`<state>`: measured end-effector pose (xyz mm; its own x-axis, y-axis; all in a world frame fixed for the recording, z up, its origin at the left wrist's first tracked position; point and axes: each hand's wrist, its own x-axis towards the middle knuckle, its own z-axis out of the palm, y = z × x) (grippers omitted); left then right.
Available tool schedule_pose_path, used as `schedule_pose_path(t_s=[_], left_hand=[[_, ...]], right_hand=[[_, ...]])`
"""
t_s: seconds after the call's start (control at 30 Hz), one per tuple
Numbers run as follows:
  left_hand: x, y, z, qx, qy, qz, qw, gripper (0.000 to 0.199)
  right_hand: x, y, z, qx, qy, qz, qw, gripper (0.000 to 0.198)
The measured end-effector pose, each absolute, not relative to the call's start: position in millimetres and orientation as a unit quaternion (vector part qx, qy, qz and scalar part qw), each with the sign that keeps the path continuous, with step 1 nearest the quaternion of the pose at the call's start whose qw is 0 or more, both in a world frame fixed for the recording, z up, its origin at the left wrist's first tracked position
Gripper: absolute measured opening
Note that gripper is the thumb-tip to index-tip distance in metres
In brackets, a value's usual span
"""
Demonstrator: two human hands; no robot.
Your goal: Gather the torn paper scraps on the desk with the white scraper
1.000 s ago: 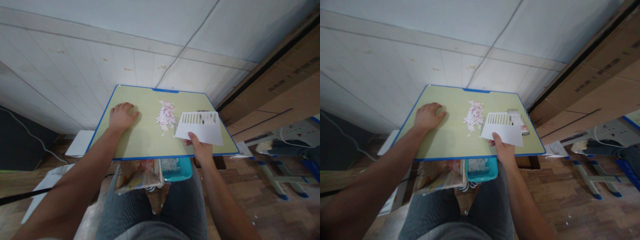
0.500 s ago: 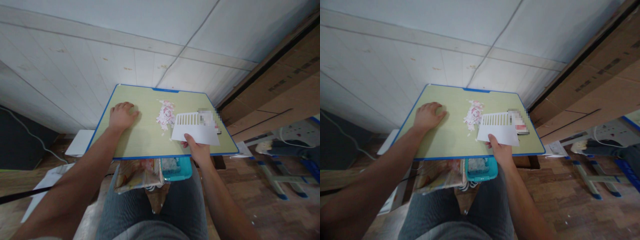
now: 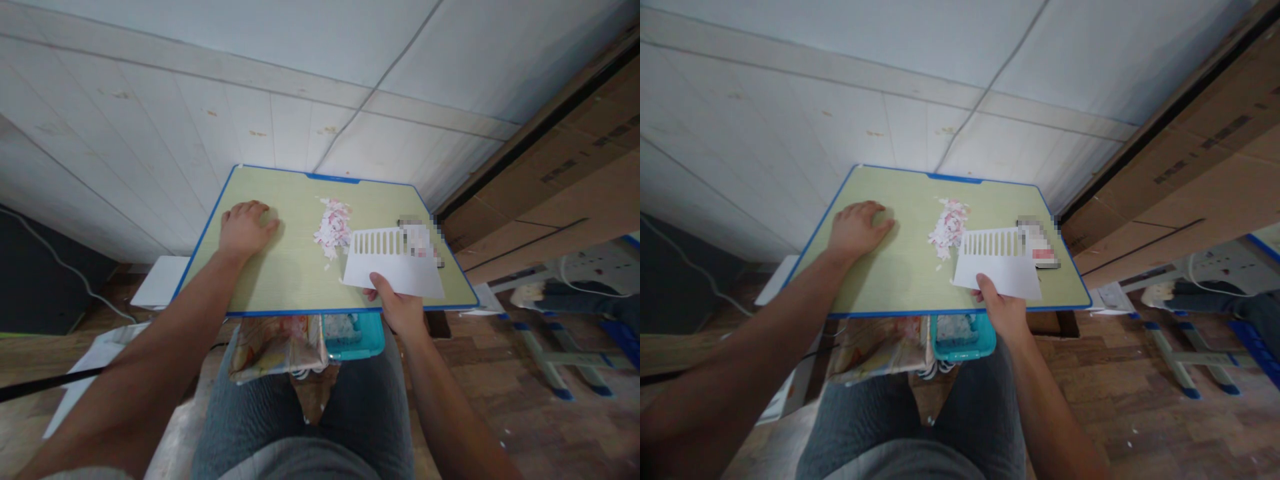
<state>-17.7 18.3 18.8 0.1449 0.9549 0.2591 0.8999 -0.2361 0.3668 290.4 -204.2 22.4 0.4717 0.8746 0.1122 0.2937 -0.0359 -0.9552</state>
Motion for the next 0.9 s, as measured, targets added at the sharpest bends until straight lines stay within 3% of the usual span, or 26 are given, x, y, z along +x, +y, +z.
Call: schedule_pose_path(t_s=[0.43, 0.67, 0.9], left_hand=[[-15.5, 16.5, 21.8, 0.752, 0.618, 0.218, 0.070, 0.060], [-15.3, 16.0, 23.5, 0.752, 0.616, 0.222, 0.072, 0.058], [-15.2, 15.7, 22.1, 0.749, 0.615, 0.233, 0.076, 0.057]], right_hand=[[284.4, -213.8, 25.9, -0.673, -0.435, 0.322, 0.504, 0.051], [284.1, -207.3, 27.4, -0.655, -0.429, 0.284, 0.553, 0.044], [280.2, -214.2, 26.4, -0.682, -0.419, 0.307, 0.516, 0.053]])
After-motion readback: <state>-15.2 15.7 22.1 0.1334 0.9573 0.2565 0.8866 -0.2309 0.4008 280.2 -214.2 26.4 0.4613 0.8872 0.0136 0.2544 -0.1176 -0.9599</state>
